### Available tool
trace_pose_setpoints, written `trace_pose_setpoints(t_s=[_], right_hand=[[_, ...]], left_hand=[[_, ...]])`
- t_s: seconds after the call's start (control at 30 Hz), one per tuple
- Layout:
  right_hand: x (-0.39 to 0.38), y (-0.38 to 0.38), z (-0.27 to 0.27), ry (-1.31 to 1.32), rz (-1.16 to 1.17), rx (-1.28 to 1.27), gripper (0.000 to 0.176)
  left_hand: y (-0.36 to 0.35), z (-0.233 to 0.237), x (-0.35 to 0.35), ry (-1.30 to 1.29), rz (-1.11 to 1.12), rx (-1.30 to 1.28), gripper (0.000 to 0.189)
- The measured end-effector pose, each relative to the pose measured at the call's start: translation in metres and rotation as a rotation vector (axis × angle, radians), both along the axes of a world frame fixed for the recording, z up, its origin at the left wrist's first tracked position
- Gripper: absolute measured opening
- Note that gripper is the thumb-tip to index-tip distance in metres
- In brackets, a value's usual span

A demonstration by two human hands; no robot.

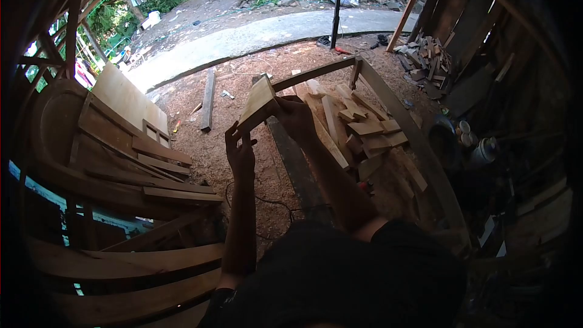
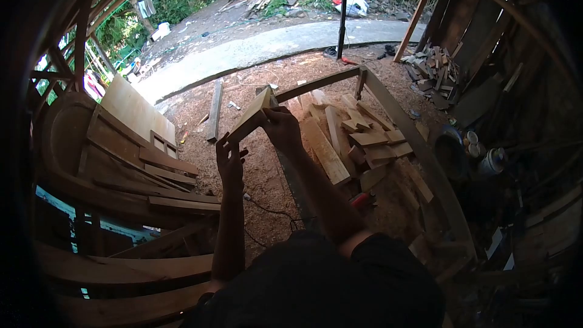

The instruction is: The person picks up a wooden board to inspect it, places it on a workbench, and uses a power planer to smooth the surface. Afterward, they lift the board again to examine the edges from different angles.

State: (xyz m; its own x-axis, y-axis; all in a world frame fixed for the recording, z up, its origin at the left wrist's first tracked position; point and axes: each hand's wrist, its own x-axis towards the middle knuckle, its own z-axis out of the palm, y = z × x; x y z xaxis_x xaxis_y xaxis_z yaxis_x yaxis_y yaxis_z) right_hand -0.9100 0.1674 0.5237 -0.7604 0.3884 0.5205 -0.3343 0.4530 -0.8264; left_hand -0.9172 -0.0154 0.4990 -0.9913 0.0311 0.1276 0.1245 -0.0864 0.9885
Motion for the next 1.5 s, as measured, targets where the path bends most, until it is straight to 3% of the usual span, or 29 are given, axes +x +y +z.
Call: trace_pose_setpoints(t_s=[0.17, 1.5], right_hand=[[0.004, -0.013, -0.005, -0.002, -0.051, -0.229, 0.044], [0.02, -0.017, 0.007, -0.022, -0.138, -0.231, 0.048]], left_hand=[[-0.004, -0.001, 0.001, 0.015, 0.009, -0.012, 0.047], [-0.005, 0.009, -0.004, 0.006, -0.013, -0.044, 0.044]])
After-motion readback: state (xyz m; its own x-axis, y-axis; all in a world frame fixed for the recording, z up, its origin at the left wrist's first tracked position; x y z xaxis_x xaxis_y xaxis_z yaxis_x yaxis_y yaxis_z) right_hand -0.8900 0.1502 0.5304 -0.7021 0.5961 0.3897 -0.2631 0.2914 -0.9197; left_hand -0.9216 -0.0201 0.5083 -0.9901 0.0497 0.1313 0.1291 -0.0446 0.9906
